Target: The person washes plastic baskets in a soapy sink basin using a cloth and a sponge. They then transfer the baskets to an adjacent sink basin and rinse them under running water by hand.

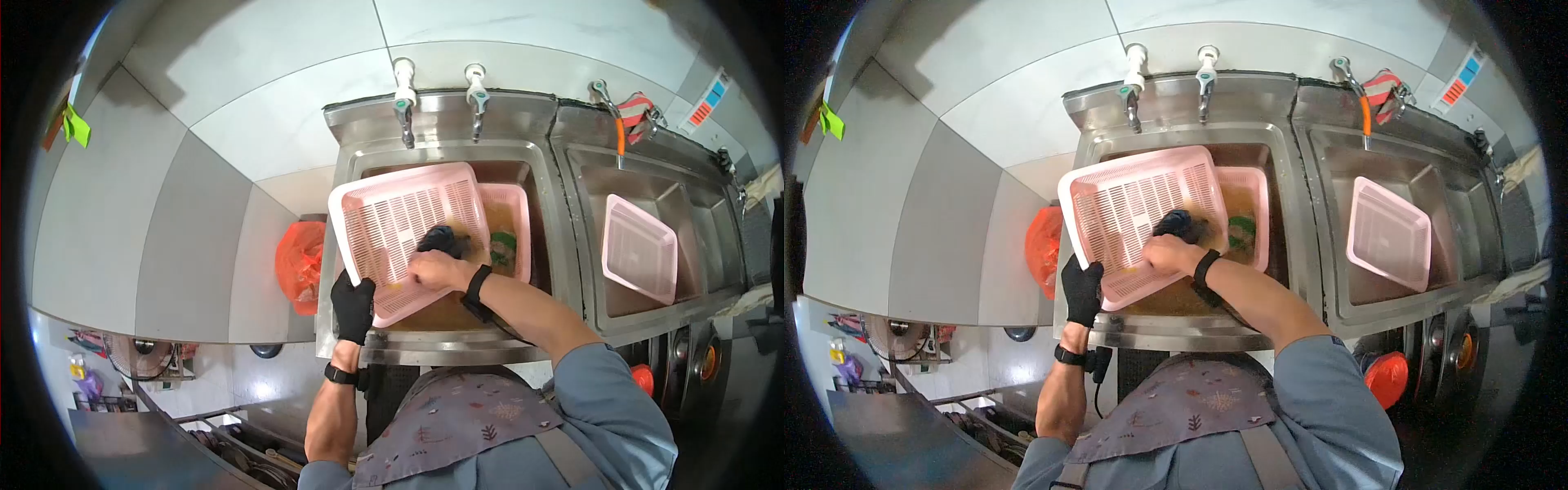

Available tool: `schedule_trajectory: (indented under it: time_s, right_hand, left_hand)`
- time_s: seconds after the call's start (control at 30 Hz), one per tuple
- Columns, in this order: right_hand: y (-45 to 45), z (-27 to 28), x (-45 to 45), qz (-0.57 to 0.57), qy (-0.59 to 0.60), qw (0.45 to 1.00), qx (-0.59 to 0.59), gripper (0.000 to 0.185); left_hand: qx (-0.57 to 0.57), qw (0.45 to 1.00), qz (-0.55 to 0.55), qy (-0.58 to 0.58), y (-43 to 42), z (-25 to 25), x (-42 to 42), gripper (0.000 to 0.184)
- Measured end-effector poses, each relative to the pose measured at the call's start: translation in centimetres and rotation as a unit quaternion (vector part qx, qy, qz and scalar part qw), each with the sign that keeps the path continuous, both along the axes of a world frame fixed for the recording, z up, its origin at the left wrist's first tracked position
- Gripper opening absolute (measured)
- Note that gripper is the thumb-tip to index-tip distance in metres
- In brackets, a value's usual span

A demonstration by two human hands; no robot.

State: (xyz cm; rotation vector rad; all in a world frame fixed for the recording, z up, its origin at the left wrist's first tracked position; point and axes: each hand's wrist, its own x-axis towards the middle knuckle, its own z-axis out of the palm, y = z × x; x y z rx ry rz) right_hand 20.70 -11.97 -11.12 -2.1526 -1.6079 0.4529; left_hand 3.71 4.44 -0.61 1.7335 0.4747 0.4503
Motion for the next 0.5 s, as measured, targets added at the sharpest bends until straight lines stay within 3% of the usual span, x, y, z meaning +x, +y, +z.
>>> schedule_trajectory:
  time_s: [0.03,0.1,0.13,0.23,0.3,0.43,0.5]
  right_hand:
    - [-1.2,0.1,0.8,-0.006,-0.049,0.994,-0.100,0.016]
    - [-4.1,1.0,1.4,-0.083,-0.118,0.976,-0.162,0.014]
    - [-5.3,-0.6,2.1,-0.083,-0.118,0.976,-0.163,0.014]
    - [-7.9,-0.8,3.5,-0.279,-0.106,0.953,-0.050,0.024]
    - [-10.1,8.7,3.4,-0.193,-0.072,0.957,-0.202,0.022]
    - [-13.2,10.2,6.2,-0.226,-0.120,0.934,-0.247,0.019]
    - [-14.3,9.0,7.3,-0.266,-0.154,0.941,-0.143,0.024]
  left_hand:
    - [-0.013,1.000,0.000,-0.023,-0.1,0.4,0.0,0.031]
    - [0.035,0.999,-0.007,0.002,0.1,1.3,0.0,0.033]
    - [0.053,0.999,-0.004,0.000,0.0,1.5,-0.1,0.033]
    - [0.080,0.997,-0.008,0.002,0.0,1.5,-0.4,0.032]
    - [0.092,0.996,-0.011,0.008,0.0,1.9,-0.6,0.032]
    - [0.119,0.992,-0.030,-0.020,-0.3,3.4,-1.3,0.031]
    - [0.122,0.991,-0.033,-0.034,-0.4,3.6,-1.6,0.031]
